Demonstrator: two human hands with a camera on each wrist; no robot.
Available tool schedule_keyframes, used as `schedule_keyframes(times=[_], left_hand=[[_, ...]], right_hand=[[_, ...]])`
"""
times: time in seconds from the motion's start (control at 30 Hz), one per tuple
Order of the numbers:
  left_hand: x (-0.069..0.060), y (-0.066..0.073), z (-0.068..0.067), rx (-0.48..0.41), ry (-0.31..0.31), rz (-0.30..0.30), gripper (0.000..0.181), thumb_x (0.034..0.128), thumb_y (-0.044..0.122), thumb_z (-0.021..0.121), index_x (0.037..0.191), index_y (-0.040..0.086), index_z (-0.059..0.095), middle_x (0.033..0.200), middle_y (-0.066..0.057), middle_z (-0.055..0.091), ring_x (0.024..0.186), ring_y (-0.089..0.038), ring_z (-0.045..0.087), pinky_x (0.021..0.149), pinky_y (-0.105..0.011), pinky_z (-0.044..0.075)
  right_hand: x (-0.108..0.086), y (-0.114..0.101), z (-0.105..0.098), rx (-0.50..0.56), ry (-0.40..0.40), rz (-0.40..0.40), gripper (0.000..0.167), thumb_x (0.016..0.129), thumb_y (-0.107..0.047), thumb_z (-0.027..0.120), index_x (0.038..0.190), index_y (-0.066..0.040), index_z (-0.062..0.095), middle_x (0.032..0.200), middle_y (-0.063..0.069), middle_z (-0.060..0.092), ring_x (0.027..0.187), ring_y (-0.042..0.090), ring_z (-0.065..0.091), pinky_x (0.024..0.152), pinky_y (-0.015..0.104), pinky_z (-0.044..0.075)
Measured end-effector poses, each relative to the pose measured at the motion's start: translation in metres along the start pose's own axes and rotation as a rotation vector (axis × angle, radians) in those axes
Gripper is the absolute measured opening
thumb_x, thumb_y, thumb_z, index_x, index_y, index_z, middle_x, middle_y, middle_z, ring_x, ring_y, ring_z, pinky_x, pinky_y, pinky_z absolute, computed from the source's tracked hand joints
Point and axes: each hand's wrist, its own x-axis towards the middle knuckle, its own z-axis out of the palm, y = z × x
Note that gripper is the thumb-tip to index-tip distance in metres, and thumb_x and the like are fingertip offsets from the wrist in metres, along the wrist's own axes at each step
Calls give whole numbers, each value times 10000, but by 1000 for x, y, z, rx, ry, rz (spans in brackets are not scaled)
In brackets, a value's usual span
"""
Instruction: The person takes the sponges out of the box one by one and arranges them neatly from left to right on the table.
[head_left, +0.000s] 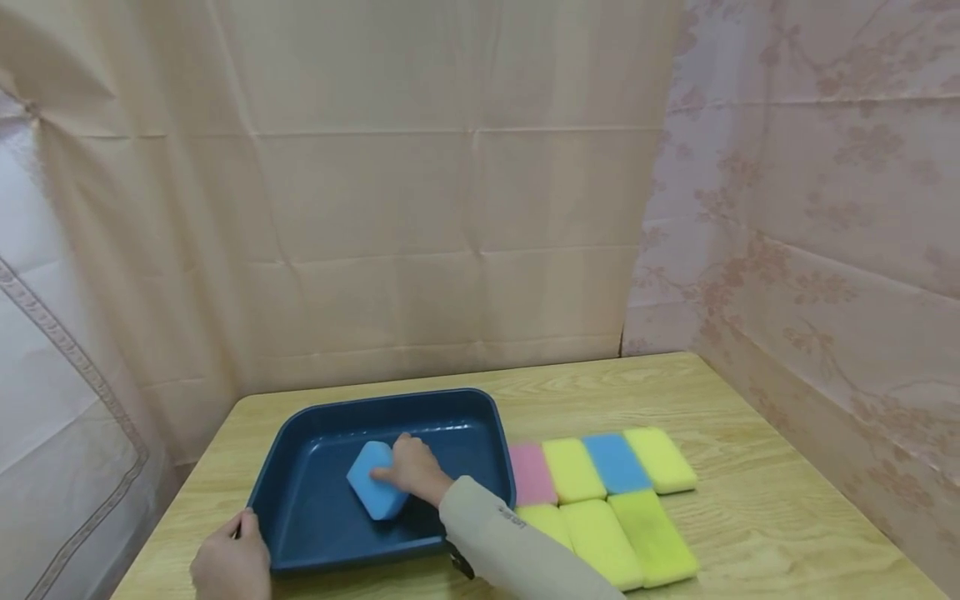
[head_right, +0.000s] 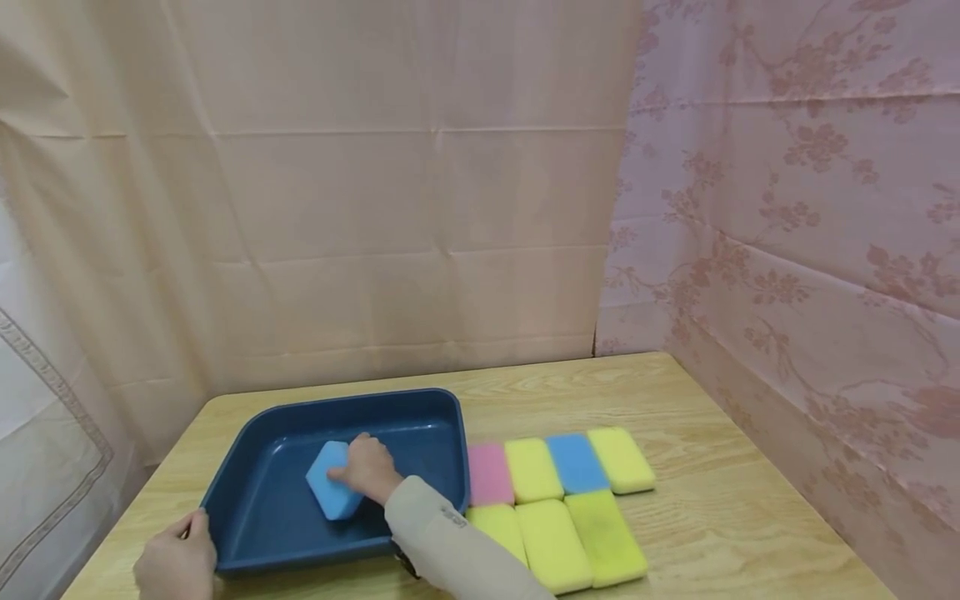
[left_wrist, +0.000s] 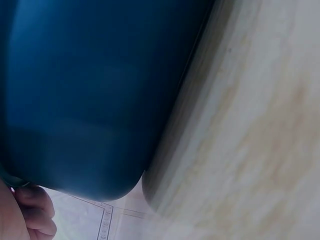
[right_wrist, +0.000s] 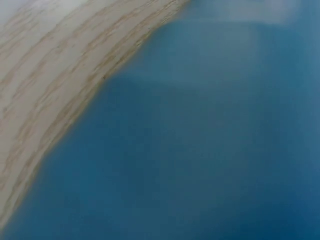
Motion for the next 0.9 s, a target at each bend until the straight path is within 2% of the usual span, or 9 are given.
schedule_keyframes(times=[0.17,0.27,0.37,0.53,0.63,0.73,0.9], left_hand=[[-15,10,-15,-21,-10,14,394,911,288,418,1124,5,591,1111,-265,546,1016,-430,495,824,-553,378],[-19,14,-19,-36,-24,15,386,911,271,427,1123,-11,583,1105,-278,540,1024,-440,485,841,-560,366],[-11,8,-10,-16,-19,-2,403,919,312,411,1151,30,581,1134,-246,542,1035,-421,494,836,-561,370],[17,-16,15,4,2,3,456,910,410,390,1157,86,596,1139,-216,555,1018,-420,507,794,-578,377],[23,-22,21,-1,9,11,477,904,437,388,1151,89,601,1129,-219,561,1005,-426,510,782,-583,377],[15,-15,15,-2,9,6,446,909,401,399,1154,86,598,1135,-213,560,1010,-418,514,792,-568,386],[-14,11,-14,-45,-13,13,386,913,295,424,1136,28,591,1126,-250,545,1019,-428,498,825,-552,378]], right_hand=[[-3,3,-5,35,14,2,619,732,-362,713,1096,79,477,728,109,567,587,147,552,527,281,496],[-6,4,-10,44,23,-7,620,742,-353,707,1099,94,469,719,116,566,582,151,558,521,283,498],[-8,6,-14,45,32,-19,619,748,-349,702,1098,108,474,713,115,563,581,149,554,516,281,495],[-12,11,-21,77,29,-18,610,755,-342,697,1090,119,481,722,116,569,585,149,553,523,290,500],[-14,14,-25,105,32,-6,619,753,-348,697,1099,116,476,779,138,573,627,171,558,560,320,512],[-15,16,-30,132,38,3,615,754,-352,695,1098,108,478,815,146,566,658,189,556,582,341,517],[-18,21,-35,191,38,12,577,755,-346,695,1060,101,496,788,132,566,638,184,553,560,330,511]])
